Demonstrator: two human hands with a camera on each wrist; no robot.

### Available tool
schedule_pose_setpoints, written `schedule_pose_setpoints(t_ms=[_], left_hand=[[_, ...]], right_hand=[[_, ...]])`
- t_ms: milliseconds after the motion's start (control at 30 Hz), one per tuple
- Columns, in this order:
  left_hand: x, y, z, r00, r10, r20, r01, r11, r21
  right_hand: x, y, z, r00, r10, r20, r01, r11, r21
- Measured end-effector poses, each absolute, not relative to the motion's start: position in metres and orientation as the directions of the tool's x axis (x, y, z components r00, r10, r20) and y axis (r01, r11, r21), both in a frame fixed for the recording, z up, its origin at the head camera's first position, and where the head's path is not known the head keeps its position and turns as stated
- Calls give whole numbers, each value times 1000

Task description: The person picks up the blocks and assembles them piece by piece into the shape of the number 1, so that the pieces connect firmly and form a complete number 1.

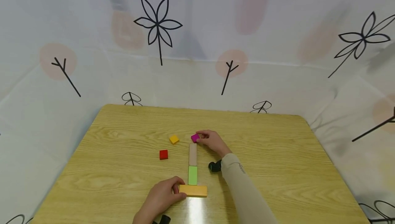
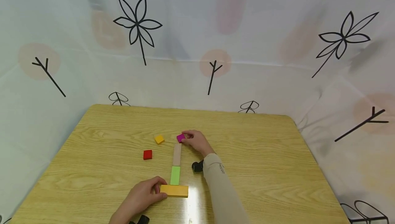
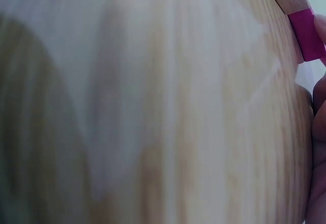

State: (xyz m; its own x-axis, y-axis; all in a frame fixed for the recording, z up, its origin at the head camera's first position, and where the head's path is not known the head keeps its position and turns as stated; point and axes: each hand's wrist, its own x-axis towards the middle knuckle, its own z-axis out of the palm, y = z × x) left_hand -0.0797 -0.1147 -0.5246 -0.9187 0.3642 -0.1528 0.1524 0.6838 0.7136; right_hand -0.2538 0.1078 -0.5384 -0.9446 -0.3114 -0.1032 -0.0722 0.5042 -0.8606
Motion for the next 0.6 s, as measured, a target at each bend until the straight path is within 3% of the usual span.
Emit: schedule_pose_setpoints(t_ms=[600], left_hand=[[-79,-115,-526,-921,353,-166,135,687,714]], right_hand=[[-254,105,-541,-946,-311,-91,-100,548,-831]])
